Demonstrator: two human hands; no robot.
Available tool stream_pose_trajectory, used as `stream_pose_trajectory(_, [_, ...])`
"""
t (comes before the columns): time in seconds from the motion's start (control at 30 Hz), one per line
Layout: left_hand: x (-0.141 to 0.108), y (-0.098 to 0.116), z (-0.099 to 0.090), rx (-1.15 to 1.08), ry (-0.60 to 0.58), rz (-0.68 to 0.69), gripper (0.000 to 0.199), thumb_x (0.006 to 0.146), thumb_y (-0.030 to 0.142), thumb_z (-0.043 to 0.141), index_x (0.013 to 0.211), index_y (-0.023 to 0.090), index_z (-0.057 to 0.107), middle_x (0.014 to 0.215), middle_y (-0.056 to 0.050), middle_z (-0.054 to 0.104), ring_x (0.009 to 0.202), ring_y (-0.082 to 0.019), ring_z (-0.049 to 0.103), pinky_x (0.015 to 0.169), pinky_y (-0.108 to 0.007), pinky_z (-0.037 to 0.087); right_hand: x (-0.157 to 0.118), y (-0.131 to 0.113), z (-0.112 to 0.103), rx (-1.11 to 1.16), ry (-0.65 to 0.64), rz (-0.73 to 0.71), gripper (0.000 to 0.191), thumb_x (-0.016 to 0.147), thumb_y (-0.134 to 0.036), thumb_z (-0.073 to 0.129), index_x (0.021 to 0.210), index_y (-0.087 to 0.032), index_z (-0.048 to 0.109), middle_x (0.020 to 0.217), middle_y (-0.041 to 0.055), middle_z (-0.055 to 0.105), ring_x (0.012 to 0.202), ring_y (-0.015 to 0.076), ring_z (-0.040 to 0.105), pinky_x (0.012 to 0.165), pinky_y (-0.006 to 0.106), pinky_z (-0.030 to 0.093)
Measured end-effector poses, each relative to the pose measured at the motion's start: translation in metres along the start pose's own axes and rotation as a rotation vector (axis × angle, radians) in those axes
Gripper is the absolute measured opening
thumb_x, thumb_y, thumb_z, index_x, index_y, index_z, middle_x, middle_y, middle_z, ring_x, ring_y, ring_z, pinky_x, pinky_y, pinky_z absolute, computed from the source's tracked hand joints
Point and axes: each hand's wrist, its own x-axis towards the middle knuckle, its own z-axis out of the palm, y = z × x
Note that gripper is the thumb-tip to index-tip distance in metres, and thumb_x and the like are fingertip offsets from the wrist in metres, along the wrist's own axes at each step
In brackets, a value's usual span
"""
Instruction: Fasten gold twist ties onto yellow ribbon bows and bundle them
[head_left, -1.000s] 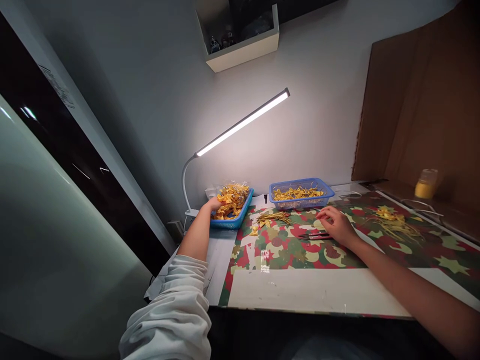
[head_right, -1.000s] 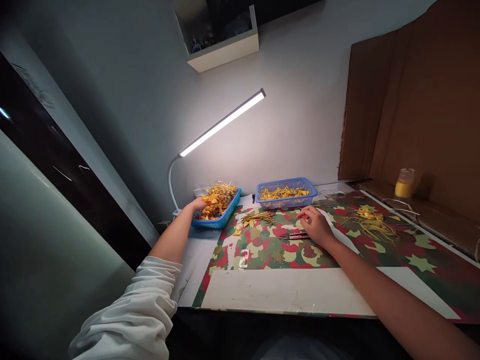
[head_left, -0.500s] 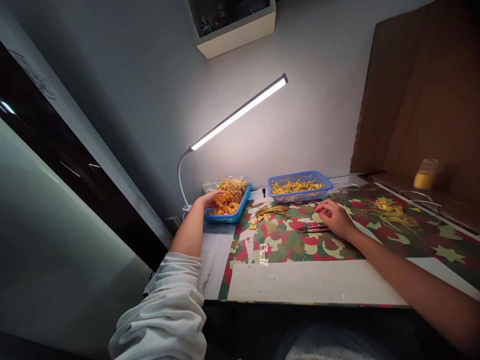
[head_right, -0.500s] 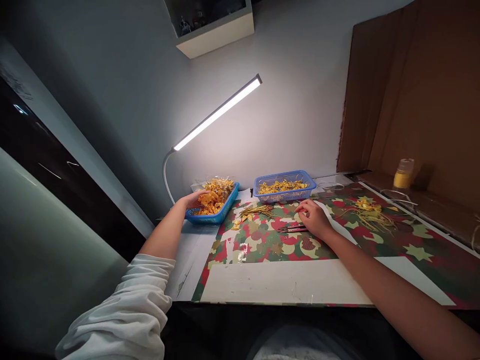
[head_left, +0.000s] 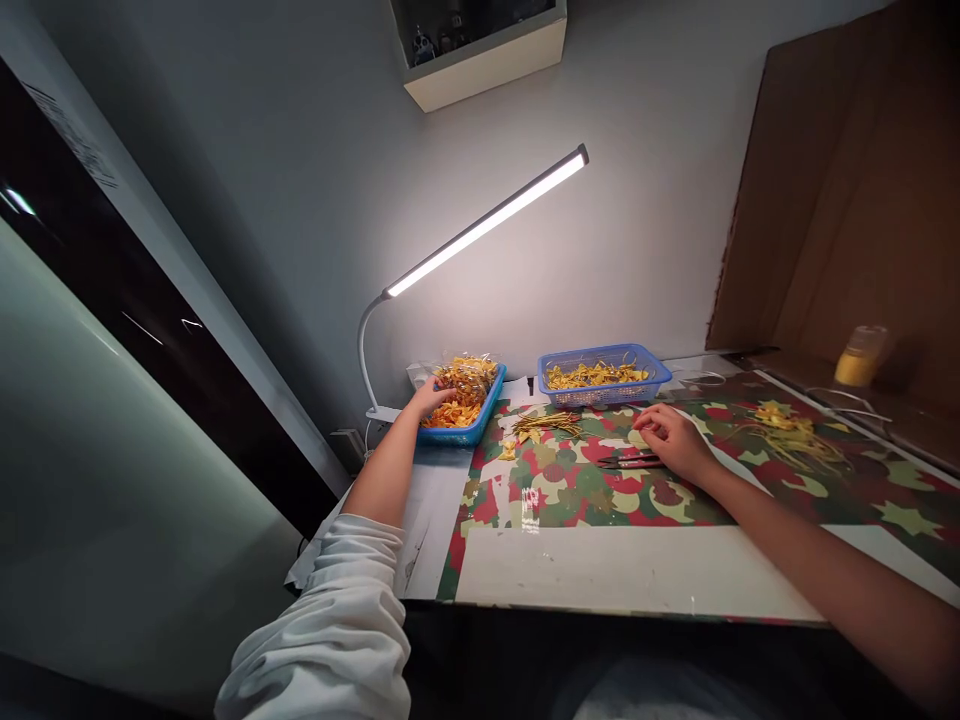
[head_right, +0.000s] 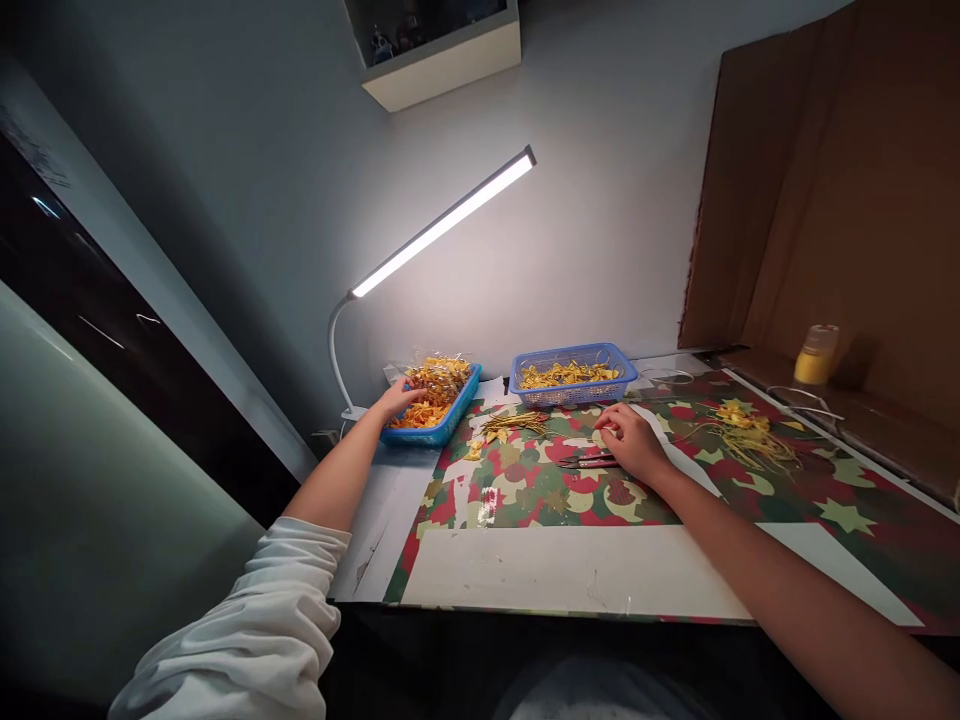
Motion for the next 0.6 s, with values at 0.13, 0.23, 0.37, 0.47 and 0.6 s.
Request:
stream_pose_trajectory(0.13, [0.003, -0.003, 0.003, 0.048, 0.06, 0.032, 0.03, 0.076, 0.04, 0.066, 0.096, 0.02, 0.056, 0.08, -0.003, 0.066, 0.081, -0.021, 0.065, 0.072, -0.028, 0.05, -0.001, 0.0, 0.0, -0.008, -0.012, 0.005, 0.015, 0.074, -0.026, 0.053, 0.07, -0.02, 0.066, 0.087, 0.0076, 0.063, 0.069, 0.0169, 0.059, 0.06, 0.03, 0.049])
stream_pose_trajectory(0.23, [0.006, -0.002, 0.002, 0.078, 0.076, 0.058, 0.031, 0.077, 0.041, 0.065, 0.099, 0.02, 0.059, 0.092, -0.006, 0.069, 0.089, -0.023, 0.066, 0.075, -0.029, 0.051, -0.001, 0.0, -0.001, -0.018, -0.021, 0.018, 0.016, 0.074, -0.027, 0.053, 0.07, -0.019, 0.066, 0.088, 0.008, 0.063, 0.068, 0.017, 0.058, 0.061, 0.031, 0.049])
stream_pose_trajectory(0.37, [0.005, 0.001, 0.008, 0.108, 0.004, 0.1, 0.033, 0.078, 0.043, 0.064, 0.099, 0.018, 0.065, 0.103, -0.009, 0.071, 0.095, -0.024, 0.066, 0.078, -0.029, 0.052, -0.001, 0.001, -0.001, -0.018, -0.022, 0.036, 0.017, 0.074, -0.027, 0.051, 0.07, -0.02, 0.066, 0.089, 0.008, 0.063, 0.068, 0.0168, 0.057, 0.061, 0.031, 0.049])
stream_pose_trajectory(0.47, [0.0, 0.003, 0.018, 0.133, -0.129, 0.138, 0.029, 0.075, 0.044, 0.067, 0.089, 0.018, 0.07, 0.1, -0.007, 0.074, 0.095, -0.022, 0.068, 0.079, -0.025, 0.053, -0.001, 0.0, -0.001, -0.02, -0.023, 0.03, 0.018, 0.075, -0.028, 0.051, 0.07, -0.02, 0.067, 0.09, 0.0079, 0.063, 0.069, 0.017, 0.058, 0.061, 0.031, 0.049])
stream_pose_trajectory(0.6, [-0.002, 0.004, 0.028, 0.186, -0.269, 0.135, 0.035, 0.072, 0.042, 0.069, 0.098, 0.02, 0.074, 0.106, -0.005, 0.075, 0.099, -0.022, 0.069, 0.08, -0.023, 0.053, -0.001, -0.001, -0.001, -0.022, -0.017, 0.011, 0.017, 0.075, -0.027, 0.051, 0.07, -0.02, 0.066, 0.088, 0.0074, 0.063, 0.072, 0.0177, 0.059, 0.062, 0.03, 0.049])
